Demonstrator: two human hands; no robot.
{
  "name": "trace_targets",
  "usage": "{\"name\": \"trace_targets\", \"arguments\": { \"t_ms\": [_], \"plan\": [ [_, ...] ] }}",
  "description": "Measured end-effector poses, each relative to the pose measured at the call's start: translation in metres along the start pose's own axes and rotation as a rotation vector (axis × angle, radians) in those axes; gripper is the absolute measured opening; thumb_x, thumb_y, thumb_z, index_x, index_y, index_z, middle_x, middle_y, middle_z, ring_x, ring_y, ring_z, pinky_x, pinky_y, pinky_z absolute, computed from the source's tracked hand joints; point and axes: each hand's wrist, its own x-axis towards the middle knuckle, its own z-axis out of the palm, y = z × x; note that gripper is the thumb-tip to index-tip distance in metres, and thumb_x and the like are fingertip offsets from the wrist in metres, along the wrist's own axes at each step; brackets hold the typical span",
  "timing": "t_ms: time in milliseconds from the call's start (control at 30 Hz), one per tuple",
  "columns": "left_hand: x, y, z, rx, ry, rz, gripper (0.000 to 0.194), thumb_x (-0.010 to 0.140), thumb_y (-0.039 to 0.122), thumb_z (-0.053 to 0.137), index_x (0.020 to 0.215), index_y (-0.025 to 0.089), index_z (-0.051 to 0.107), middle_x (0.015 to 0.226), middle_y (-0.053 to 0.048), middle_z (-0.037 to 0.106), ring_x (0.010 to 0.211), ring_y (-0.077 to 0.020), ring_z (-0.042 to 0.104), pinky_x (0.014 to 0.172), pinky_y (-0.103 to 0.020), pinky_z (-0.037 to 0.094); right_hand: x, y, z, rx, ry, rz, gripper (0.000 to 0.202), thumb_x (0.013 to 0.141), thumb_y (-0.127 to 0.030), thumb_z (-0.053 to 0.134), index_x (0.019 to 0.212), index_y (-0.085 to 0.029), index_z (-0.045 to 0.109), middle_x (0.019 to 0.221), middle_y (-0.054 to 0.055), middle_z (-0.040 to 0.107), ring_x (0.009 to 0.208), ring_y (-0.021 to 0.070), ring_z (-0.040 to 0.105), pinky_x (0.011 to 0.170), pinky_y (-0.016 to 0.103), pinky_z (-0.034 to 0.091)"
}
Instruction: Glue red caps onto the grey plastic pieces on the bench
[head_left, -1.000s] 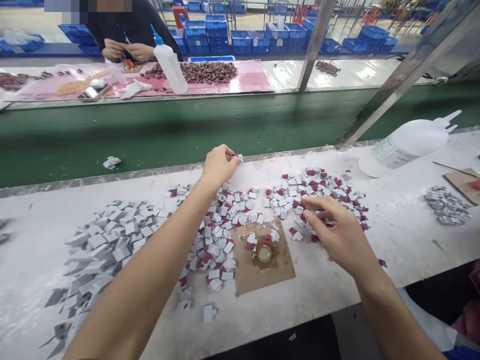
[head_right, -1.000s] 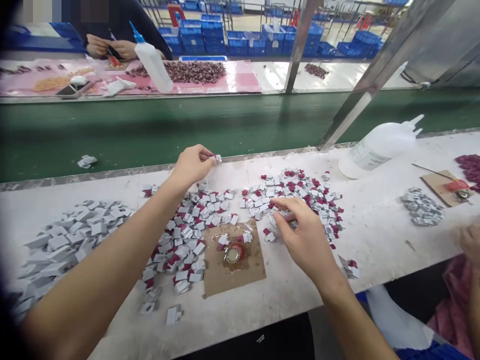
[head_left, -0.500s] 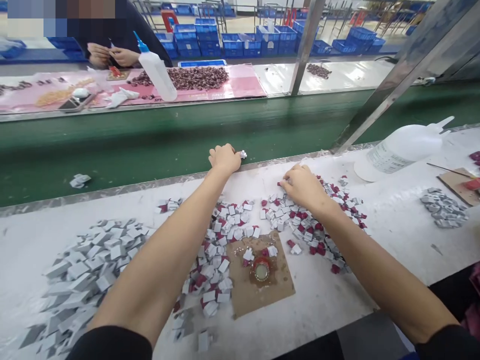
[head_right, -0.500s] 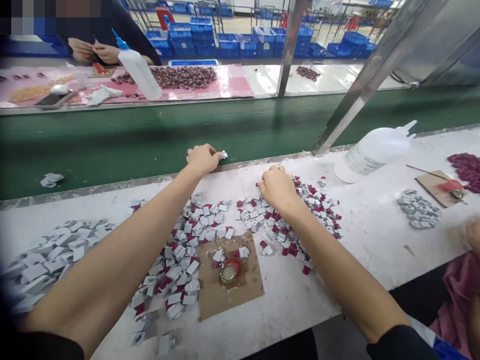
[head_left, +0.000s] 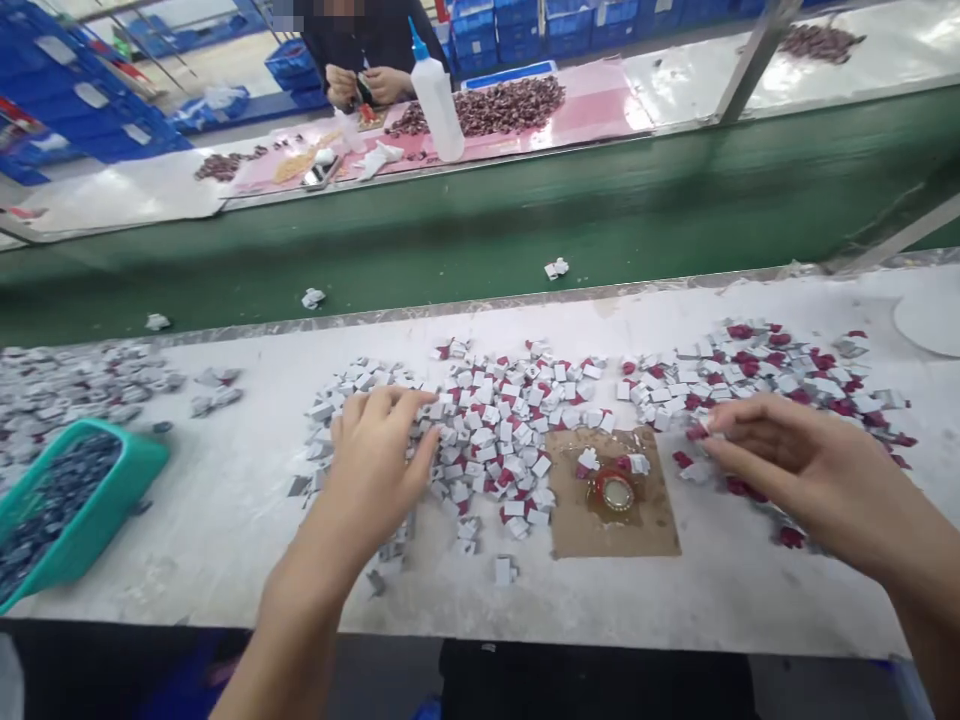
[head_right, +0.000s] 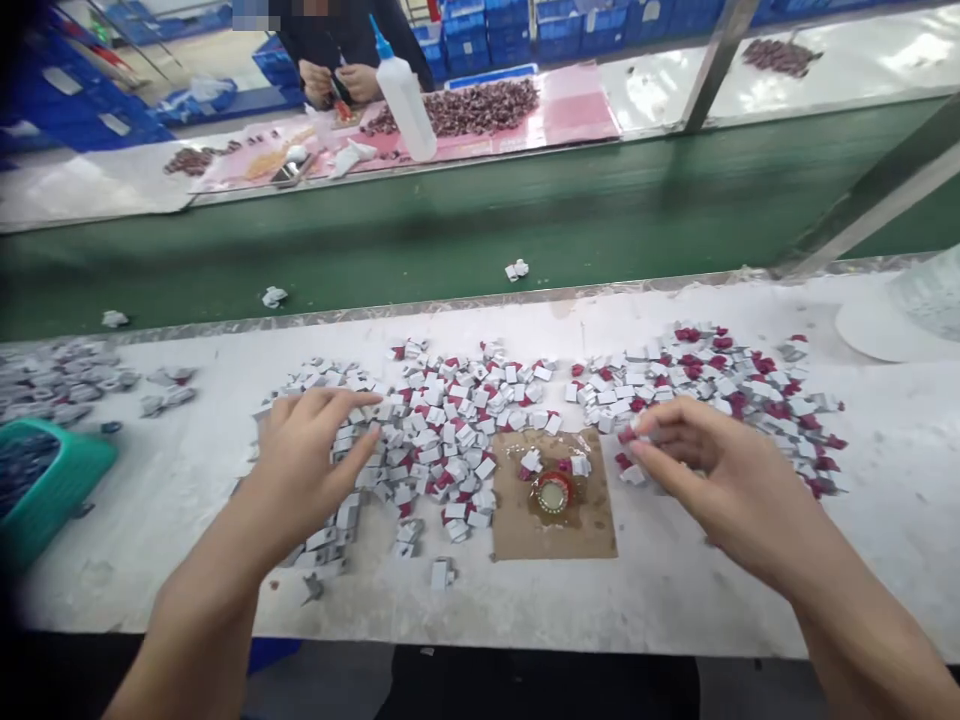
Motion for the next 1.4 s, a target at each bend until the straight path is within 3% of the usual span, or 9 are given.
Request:
{"name": "trace_targets", "arguments": {
  "t_ms": [100, 233, 400, 533, 833, 967, 1100, 1267, 1400],
  "plan": [
    [-0.026, -0.004, 0.013, 0.045, -0.015, 0.026, 0.039, 0.109, 0.037, 0.052, 0.132, 0.027, 0.082, 0.134, -0.020, 0.077, 0.133, -0.0496, 0.061, 0.110, -0.069, 0.053, -0.034, 0.003, 0.008, 0.019, -0.154, 0.038, 0.049, 0.098, -0.081, 0.082, 0.106, -0.033, 0.091, 0.101, 0.011, 0.092, 0.081, 0.0320, 0.088, 0.065, 0.039, 0.074],
    [-0.033, 0.003, 0.022, 0.058, -0.019, 0.014, 0.044, 0.112, 0.029, 0.048, 0.140, 0.023, 0.081, 0.135, -0.020, 0.078, 0.132, -0.0467, 0.062, 0.113, -0.066, 0.053, -0.063, 0.016, 0.020, -0.005, -0.091, -0.076, 0.053, 0.103, -0.083, 0.075, 0.106, -0.034, 0.095, 0.114, 0.011, 0.093, 0.101, 0.0342, 0.091, 0.073, 0.038, 0.076],
    [-0.017, 0.000, 0.024, 0.115, 0.046, -0.052, 0.047, 0.112, 0.023, 0.046, 0.148, 0.022, 0.078, 0.138, -0.022, 0.075, 0.135, -0.0477, 0.062, 0.115, -0.066, 0.052, -0.088, 0.034, 0.023, -0.137, 0.020, -0.221, 0.035, 0.110, -0.066, 0.072, 0.108, -0.038, 0.092, 0.108, 0.004, 0.092, 0.091, 0.0300, 0.089, 0.079, 0.041, 0.073],
    [0.000, -0.005, 0.024, 0.180, 0.048, -0.063, 0.045, 0.107, 0.020, 0.053, 0.143, 0.025, 0.080, 0.140, -0.021, 0.075, 0.135, -0.0494, 0.061, 0.115, -0.068, 0.052, -0.095, 0.044, 0.019, -0.199, 0.030, -0.236, 0.023, 0.110, -0.055, 0.072, 0.114, -0.039, 0.088, 0.109, 0.000, 0.091, 0.085, 0.0280, 0.087, 0.078, 0.040, 0.071],
    [0.010, -0.016, 0.020, 0.071, -0.034, 0.003, 0.034, 0.108, 0.022, 0.056, 0.129, 0.028, 0.081, 0.139, -0.015, 0.080, 0.138, -0.0463, 0.060, 0.120, -0.068, 0.047, -0.090, 0.055, 0.017, -0.207, -0.040, -0.240, 0.024, 0.108, -0.056, 0.073, 0.118, -0.039, 0.088, 0.111, 0.000, 0.092, 0.088, 0.0317, 0.089, 0.075, 0.042, 0.070],
    [0.013, -0.020, 0.011, -0.067, -0.052, 0.012, 0.020, 0.107, 0.031, 0.061, 0.118, 0.025, 0.076, 0.130, -0.015, 0.082, 0.138, -0.0434, 0.062, 0.121, -0.064, 0.049, -0.086, 0.049, 0.019, -0.197, 0.009, -0.223, 0.027, 0.108, -0.058, 0.072, 0.112, -0.038, 0.089, 0.103, 0.002, 0.092, 0.079, 0.0310, 0.087, 0.069, 0.043, 0.069],
    [0.004, -0.016, 0.004, -0.407, -0.051, -0.088, 0.023, 0.100, 0.045, 0.073, 0.113, 0.026, 0.073, 0.126, -0.014, 0.079, 0.121, -0.0365, 0.072, 0.105, -0.053, 0.061, -0.086, 0.040, 0.023, -0.157, 0.034, -0.149, 0.029, 0.104, -0.062, 0.077, 0.107, -0.037, 0.090, 0.097, 0.003, 0.091, 0.075, 0.0299, 0.086, 0.061, 0.040, 0.068],
    [-0.019, 0.008, 0.017, -0.995, -0.102, -0.166, 0.030, 0.091, 0.041, 0.085, 0.113, 0.028, 0.070, 0.111, -0.008, 0.078, 0.107, -0.0277, 0.079, 0.097, -0.044, 0.068, -0.092, 0.023, 0.029, -0.032, 0.124, 0.027, 0.035, 0.098, -0.068, 0.083, 0.109, -0.035, 0.092, 0.099, 0.005, 0.091, 0.081, 0.0302, 0.087, 0.067, 0.039, 0.071],
    [-0.036, 0.035, 0.029, -1.140, -0.230, -0.180, 0.028, 0.103, 0.044, 0.078, 0.127, 0.032, 0.077, 0.104, -0.007, 0.080, 0.094, -0.0247, 0.079, 0.088, -0.042, 0.069, -0.094, 0.009, 0.039, 0.077, 0.107, 0.092, 0.031, 0.100, -0.060, 0.086, 0.112, -0.032, 0.092, 0.105, 0.006, 0.090, 0.091, 0.0291, 0.087, 0.077, 0.037, 0.075]
  ]
}}
